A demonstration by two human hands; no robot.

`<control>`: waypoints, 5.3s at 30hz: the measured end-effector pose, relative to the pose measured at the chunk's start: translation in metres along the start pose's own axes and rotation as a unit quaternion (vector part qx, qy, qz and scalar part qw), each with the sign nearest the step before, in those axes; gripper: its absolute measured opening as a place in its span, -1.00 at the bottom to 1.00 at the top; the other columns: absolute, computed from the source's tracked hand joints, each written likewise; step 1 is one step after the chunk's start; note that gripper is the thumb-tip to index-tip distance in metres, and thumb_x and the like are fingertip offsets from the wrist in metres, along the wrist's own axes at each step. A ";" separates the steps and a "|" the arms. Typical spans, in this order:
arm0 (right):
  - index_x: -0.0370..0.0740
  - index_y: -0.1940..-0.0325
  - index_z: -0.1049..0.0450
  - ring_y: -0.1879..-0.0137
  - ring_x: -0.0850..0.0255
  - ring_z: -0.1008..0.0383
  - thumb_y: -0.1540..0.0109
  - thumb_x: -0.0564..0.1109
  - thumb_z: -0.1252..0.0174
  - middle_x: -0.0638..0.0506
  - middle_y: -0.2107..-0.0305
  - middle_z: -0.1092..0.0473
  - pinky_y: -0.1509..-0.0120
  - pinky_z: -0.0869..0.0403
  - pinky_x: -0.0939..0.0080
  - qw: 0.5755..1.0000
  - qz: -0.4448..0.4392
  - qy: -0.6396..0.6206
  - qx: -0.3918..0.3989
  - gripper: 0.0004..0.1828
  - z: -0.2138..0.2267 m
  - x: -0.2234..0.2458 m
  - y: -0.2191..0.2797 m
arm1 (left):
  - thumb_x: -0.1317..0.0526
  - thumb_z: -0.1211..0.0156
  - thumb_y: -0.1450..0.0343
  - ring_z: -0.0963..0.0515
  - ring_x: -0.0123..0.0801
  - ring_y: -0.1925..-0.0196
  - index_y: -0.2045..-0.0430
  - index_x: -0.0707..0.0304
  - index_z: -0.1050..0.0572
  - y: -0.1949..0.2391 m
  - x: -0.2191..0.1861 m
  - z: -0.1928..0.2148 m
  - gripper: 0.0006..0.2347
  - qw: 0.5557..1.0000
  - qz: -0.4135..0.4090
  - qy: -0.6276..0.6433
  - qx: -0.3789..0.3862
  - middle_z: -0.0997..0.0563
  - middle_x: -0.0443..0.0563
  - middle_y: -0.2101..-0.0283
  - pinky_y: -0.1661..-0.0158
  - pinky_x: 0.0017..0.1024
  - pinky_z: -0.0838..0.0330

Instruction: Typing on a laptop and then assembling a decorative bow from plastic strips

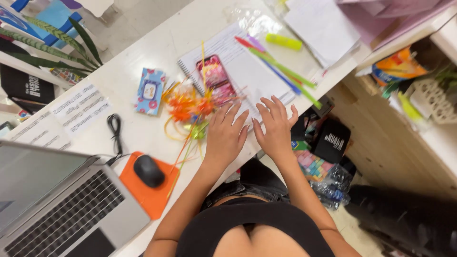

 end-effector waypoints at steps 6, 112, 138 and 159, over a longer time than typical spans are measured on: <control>-0.23 -0.36 -0.34 -0.41 -0.11 -0.26 -0.36 -0.12 -0.08 -0.15 -0.27 -0.31 -0.39 -0.15 -0.23 1.000 0.010 0.001 0.022 -0.54 -0.016 -0.090 -0.053 | 0.16 -0.29 -0.38 -0.35 0.02 -0.38 -0.16 0.14 -0.48 -0.070 -0.023 -0.054 -0.59 0.999 0.023 -0.017 0.045 -0.48 0.17 -0.24 -0.29 -0.01 -0.23; -0.11 0.51 -0.17 0.58 0.42 0.13 -0.20 -0.08 -0.33 0.15 0.63 -0.05 0.56 0.06 0.46 0.497 -0.069 -0.759 0.414 -0.57 -0.039 0.143 -0.180 | 0.41 -0.06 -0.56 -0.62 -0.17 0.12 -0.24 0.35 -0.38 -0.063 0.025 0.200 -0.69 0.955 0.151 0.110 -0.232 -0.66 0.08 0.08 0.03 -0.35 -0.54; -0.57 0.30 -0.51 0.69 0.12 -0.48 -0.22 -0.29 -0.22 -0.32 0.71 -0.43 0.69 -0.42 0.30 0.537 -0.036 -0.753 0.379 -0.82 -0.015 0.133 -0.203 | 0.32 -0.42 -0.36 -0.69 -0.44 0.18 -0.10 0.28 -0.56 -0.052 0.095 0.147 -0.61 0.732 0.321 0.469 -0.375 -0.74 0.15 0.30 -0.01 -0.40 -0.58; -0.62 0.23 -0.52 0.58 0.07 -0.57 -0.23 -0.35 -0.18 -0.34 0.66 -0.47 0.57 -0.49 0.31 0.585 0.001 -0.741 0.330 -0.84 -0.017 0.128 -0.205 | 0.28 -0.19 -0.44 -0.74 -0.07 0.19 0.08 0.41 -0.62 -0.070 0.071 0.178 -0.77 0.826 0.263 0.398 -0.301 -0.68 0.30 0.07 0.23 -0.28 -0.68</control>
Point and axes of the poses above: each hand's wrist, its own y-axis away from the middle knuckle, its own z-axis out of the back of the hand, x = y × z, the point moved 7 cm from there along -y, towards the middle knuckle
